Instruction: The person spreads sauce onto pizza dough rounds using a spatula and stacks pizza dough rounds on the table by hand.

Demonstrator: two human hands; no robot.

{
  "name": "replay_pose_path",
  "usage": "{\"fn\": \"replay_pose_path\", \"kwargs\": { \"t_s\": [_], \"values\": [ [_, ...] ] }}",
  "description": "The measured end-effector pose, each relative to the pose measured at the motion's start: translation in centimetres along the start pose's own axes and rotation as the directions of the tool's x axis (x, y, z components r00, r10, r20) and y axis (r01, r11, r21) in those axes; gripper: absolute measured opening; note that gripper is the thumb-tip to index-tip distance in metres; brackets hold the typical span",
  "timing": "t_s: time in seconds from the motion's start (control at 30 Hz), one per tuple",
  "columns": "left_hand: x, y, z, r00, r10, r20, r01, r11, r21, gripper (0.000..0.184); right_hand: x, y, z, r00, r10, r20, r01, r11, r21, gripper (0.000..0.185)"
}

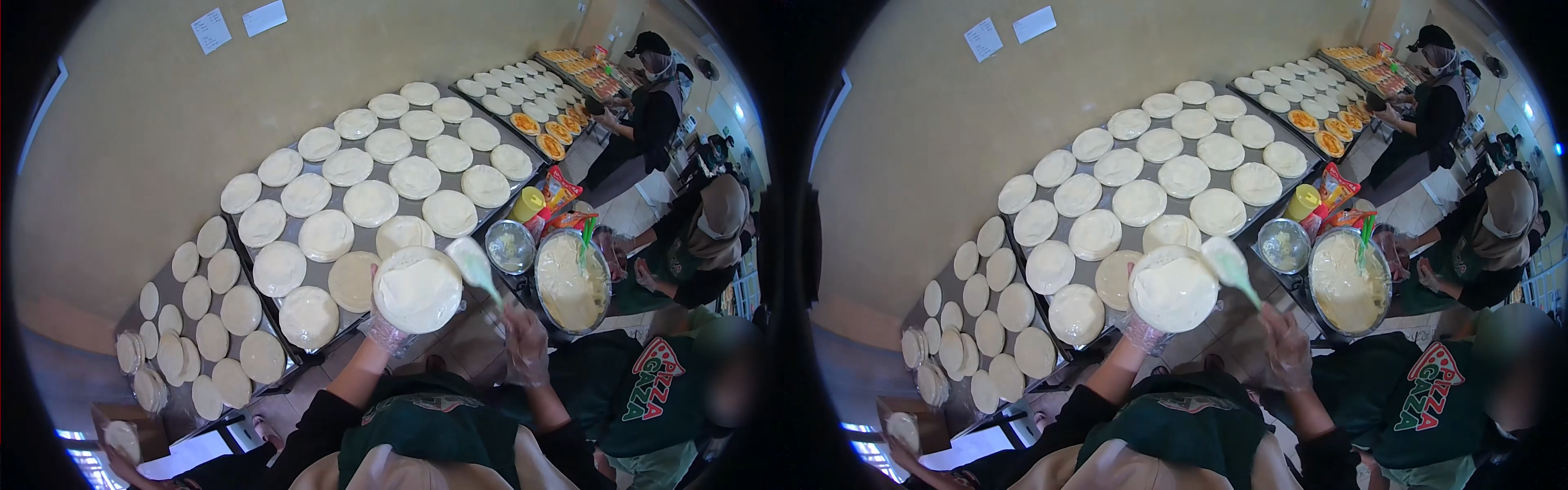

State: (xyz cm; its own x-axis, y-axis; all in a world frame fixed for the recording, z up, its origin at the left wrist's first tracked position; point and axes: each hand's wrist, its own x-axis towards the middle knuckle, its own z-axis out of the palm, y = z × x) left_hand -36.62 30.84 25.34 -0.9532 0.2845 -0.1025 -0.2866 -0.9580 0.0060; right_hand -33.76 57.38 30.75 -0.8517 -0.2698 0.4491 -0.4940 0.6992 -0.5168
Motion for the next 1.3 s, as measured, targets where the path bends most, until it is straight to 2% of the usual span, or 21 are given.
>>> {"fn": "replay_pose_path", "kwargs": {
  "t_s": [0.03, 0.1, 0.2, 0.27, 0.3, 0.37, 0.4, 0.47, 0.53, 0.63, 0.7, 0.73, 0.8, 0.87, 0.93, 0.97, 1.0, 1.07, 1.13, 1.23, 1.3],
  "values": [
    [0.4, -0.1, -0.5, 0.999, -0.015, 0.032, 0.015, 1.0, 0.014, 0.103, -0.7, 0.1, -0.4, 1.0, -0.002, 0.006, 0.002, 1.0, 0.005, 0.045],
    [0.6, -0.3, -0.6, 0.998, -0.033, 0.061, 0.031, 0.999, 0.028, 0.103, -2.8, 0.3, -1.0, 0.954, -0.121, 0.273, 0.128, 0.992, -0.009, 0.049],
    [0.6, -1.1, -0.4, 0.959, -0.098, 0.267, 0.09, 0.995, 0.044, 0.103, -4.2, 2.2, 0.3, 0.95, -0.249, 0.185, 0.275, 0.953, -0.125, 0.056],
    [0.4, -1.3, -1.4, 0.999, 0.032, 0.012, -0.032, 0.999, -0.021, 0.096, -4.0, 3.4, 1.0, 0.961, -0.235, 0.145, 0.259, 0.95, -0.175, 0.058],
    [0.3, -1.2, -1.1, 1.0, 0.029, 0.011, -0.029, 0.999, -0.02, 0.096, -3.6, 3.6, 1.1, 0.97, -0.224, 0.097, 0.241, 0.944, -0.227, 0.059],
    [0.3, -1.2, -0.5, 0.98, 0.003, 0.197, 0.068, 0.932, -0.356, 0.093, -2.9, 3.6, 0.9, 0.977, -0.204, 0.067, 0.214, 0.956, -0.203, 0.056],
    [0.5, -1.3, -0.1, 0.98, 0.003, 0.198, 0.069, 0.932, -0.355, 0.093, -2.5, 3.7, 0.8, 0.981, -0.19, 0.04, 0.194, 0.965, -0.175, 0.054],
    [0.9, -1.2, 0.8, 0.999, 0.035, -0.024, -0.034, 0.999, 0.016, 0.093, -1.8, 4.1, 0.8, 0.987, -0.159, 0.008, 0.158, 0.975, -0.154, 0.05],
    [0.9, -1.3, 1.5, 0.998, -0.043, 0.035, 0.042, 0.999, 0.016, 0.093, -0.9, 4.4, 0.7, 0.991, -0.129, -0.022, 0.125, 0.984, -0.129, 0.047],
    [1.3, -2.2, 1.4, 0.974, -0.156, 0.167, 0.159, 0.987, -0.007, 0.093, 0.3, 5.5, -0.3, 1.0, 0.017, -0.003, -0.018, 0.982, -0.189, 0.038],
    [1.5, -2.6, 1.2, 0.947, -0.202, 0.25, 0.218, 0.975, -0.037, 0.089, 0.7, 6.5, -0.8, 0.997, 0.038, -0.068, -0.029, 0.991, 0.132, 0.031],
    [1.2, -2.8, 1.1, 0.944, -0.211, 0.253, 0.229, 0.973, -0.042, 0.089, 0.7, 6.8, -1.2, 0.997, 0.044, -0.071, -0.035, 0.992, 0.121, 0.031],
    [0.7, -3.6, 0.7, 0.981, -0.114, 0.155, 0.088, 0.982, 0.166, 0.092, -0.5, 8.0, -3.2, 0.923, 0.368, 0.114, -0.385, 0.889, 0.249, 0.022],
    [0.5, -4.1, 0.2, 0.966, -0.127, 0.224, 0.121, 0.992, 0.041, 0.085, -1.4, 9.2, -4.9, 0.891, 0.452, 0.027, -0.445, 0.862, 0.244, 0.02],
    [0.6, -4.0, -1.4, 0.971, -0.142, 0.192, 0.132, 0.989, 0.068, 0.084, -3.7, 12.1, -6.0, 0.697, 0.685, 0.214, -0.704, 0.596, 0.385, 0.018],
    [0.4, -4.3, -2.1, 0.966, -0.17, 0.196, 0.16, 0.985, 0.067, 0.084, -4.7, 13.7, -7.0, 0.721, 0.675, 0.156, -0.69, 0.719, 0.08, 0.017],
    [0.1, -4.6, -2.3, 0.974, -0.163, 0.156, 0.174, 0.982, -0.066, 0.083, -5.3, 15.1, -8.3, 0.71, 0.69, 0.139, -0.703, 0.707, 0.077, 0.017],
    [-0.1, -5.0, -3.5, 0.98, -0.172, 0.097, 0.188, 0.96, -0.205, 0.083, -5.7, 18.2, -10.8, 0.812, 0.55, 0.196, -0.442, 0.798, -0.409, 0.016],
    [0.1, -5.5, -5.6, 0.983, -0.183, -0.019, 0.176, 0.966, -0.191, 0.082, -4.9, 20.3, -11.9, 0.724, 0.6, 0.342, -0.386, 0.762, -0.52, 0.021],
    [0.1, -6.8, -7.0, 0.981, -0.189, -0.047, 0.177, 0.965, -0.196, 0.082, -1.4, 20.7, -10.7, 0.613, 0.729, 0.305, -0.33, 0.587, -0.74, 0.027],
    [0.0, -7.7, -7.3, 0.979, -0.191, -0.067, 0.175, 0.964, -0.2, 0.082, 0.7, 20.8, -8.8, 0.415, 0.909, 0.042, -0.6, 0.308, -0.738, 0.028]
  ]
}}
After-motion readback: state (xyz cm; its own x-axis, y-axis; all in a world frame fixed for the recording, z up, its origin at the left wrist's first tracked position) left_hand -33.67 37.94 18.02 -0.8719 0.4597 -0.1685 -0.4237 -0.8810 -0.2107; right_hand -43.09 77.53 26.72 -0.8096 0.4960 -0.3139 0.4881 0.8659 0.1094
